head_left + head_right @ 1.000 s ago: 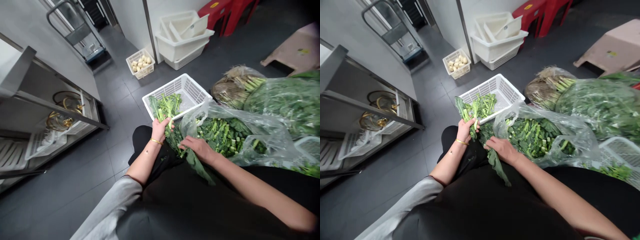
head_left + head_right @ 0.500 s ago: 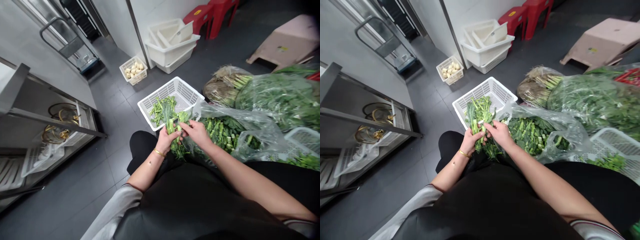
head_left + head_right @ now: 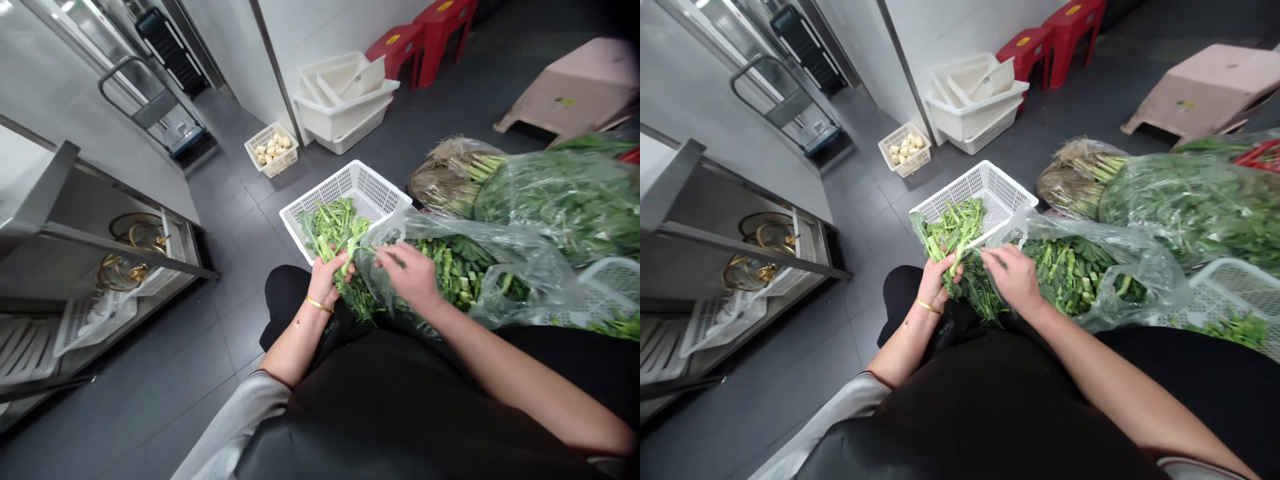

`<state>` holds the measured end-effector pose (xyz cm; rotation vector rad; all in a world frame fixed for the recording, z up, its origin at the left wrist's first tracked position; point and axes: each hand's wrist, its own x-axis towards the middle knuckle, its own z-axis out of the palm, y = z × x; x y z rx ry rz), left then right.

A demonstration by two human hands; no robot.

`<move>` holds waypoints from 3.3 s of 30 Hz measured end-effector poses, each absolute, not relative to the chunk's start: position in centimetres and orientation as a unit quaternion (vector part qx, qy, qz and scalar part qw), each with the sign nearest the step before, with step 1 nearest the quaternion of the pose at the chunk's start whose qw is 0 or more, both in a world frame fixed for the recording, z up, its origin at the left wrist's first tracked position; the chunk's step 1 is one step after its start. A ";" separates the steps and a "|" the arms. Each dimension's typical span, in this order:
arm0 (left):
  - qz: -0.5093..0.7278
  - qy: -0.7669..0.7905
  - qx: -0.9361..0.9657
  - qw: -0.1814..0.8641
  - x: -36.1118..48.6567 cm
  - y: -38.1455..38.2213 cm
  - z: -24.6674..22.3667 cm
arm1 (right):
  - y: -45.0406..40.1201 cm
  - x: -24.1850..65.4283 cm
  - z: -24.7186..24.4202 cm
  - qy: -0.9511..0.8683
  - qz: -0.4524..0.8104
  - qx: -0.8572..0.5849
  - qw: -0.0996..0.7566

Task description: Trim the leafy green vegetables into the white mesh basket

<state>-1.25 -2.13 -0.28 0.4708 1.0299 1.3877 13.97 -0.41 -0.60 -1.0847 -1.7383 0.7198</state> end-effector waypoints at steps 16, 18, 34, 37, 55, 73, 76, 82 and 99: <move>0.609 0.524 0.283 0.524 0.3 -4.0 -1.4 | 1.5 13.5 -0.6 -0.814 0.136 -0.438 0.357; 0.605 0.515 0.236 0.560 0.2 -3.7 -0.9 | 0.0 14.0 -0.8 -0.876 0.057 -0.347 0.330; 0.589 0.474 0.252 0.604 -0.1 -3.3 -0.6 | 2.9 13.2 -0.5 -0.582 0.478 -0.509 0.417; 0.595 0.471 0.240 0.606 0.5 -3.2 -0.1 | 1.5 13.4 -0.6 -0.649 0.301 -0.518 0.469; 0.617 0.553 0.303 0.471 0.4 -3.9 -1.4 | 1.8 13.6 0.0 -0.803 0.184 -0.436 0.363; 0.587 0.482 0.239 0.605 0.0 -3.4 -1.5 | -0.2 12.7 -0.9 -0.772 0.228 -0.454 0.381; 0.594 0.516 0.213 0.580 -1.6 0.0 -2.1 | -1.2 13.0 -2.3 -0.861 0.178 -0.364 0.308; 0.554 0.584 0.227 0.548 -7.6 8.4 -0.1 | -0.3 15.0 -6.9 -0.871 0.295 -0.375 0.113; 0.493 0.457 0.222 0.707 -1.0 0.2 -2.1 | 1.0 16.5 -2.0 -0.681 0.320 -0.547 0.367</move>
